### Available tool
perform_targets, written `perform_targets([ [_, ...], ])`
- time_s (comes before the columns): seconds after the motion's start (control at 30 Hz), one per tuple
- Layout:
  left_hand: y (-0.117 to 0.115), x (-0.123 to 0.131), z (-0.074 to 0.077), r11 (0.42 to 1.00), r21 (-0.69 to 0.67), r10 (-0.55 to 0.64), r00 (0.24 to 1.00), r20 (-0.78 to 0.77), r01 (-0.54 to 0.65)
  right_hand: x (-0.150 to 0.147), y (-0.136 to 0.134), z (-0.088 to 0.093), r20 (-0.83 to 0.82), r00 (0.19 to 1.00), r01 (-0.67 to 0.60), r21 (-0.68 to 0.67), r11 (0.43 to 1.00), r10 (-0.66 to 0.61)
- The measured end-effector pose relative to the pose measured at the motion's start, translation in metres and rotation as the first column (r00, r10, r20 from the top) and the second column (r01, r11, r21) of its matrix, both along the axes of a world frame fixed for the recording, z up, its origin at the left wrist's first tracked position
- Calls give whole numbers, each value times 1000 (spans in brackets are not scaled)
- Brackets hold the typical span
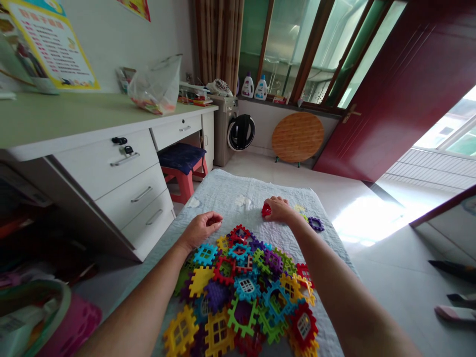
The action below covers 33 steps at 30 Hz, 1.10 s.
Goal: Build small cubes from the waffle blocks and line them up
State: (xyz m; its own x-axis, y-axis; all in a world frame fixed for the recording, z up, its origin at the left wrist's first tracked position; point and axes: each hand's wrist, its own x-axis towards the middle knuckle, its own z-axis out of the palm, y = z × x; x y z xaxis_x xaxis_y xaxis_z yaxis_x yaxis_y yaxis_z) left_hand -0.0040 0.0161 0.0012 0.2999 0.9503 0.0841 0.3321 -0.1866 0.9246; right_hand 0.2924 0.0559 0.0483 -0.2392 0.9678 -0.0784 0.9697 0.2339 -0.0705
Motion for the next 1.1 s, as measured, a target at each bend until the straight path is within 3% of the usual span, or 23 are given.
perform_targets([
  [0.1, 0, 1, 1, 1000, 1, 9, 1000, 4, -9, 8, 4, -4, -21, 1000, -6, -32, 999, 5],
  [0.3, 0, -1, -2, 1000, -7, -7, 1000, -2, 7, 32, 12, 11, -89, 995, 34, -8, 999, -34],
  [0.57, -1, 0, 1, 1000, -4, -2, 1000, -5, 2, 12, 3, -9, -11, 1000, 3, -63, 998, -4],
  [0.87, 0, 0, 0, 1000, -1, -1, 1000, 10, 1, 12, 4, -11, -29, 999, -34, -72, 997, 32],
  [1.1, 0, -1, 0, 1000, -7, -10, 1000, -10, 10, 48, 4, 7, -91, 996, 6, -36, 999, -9],
])
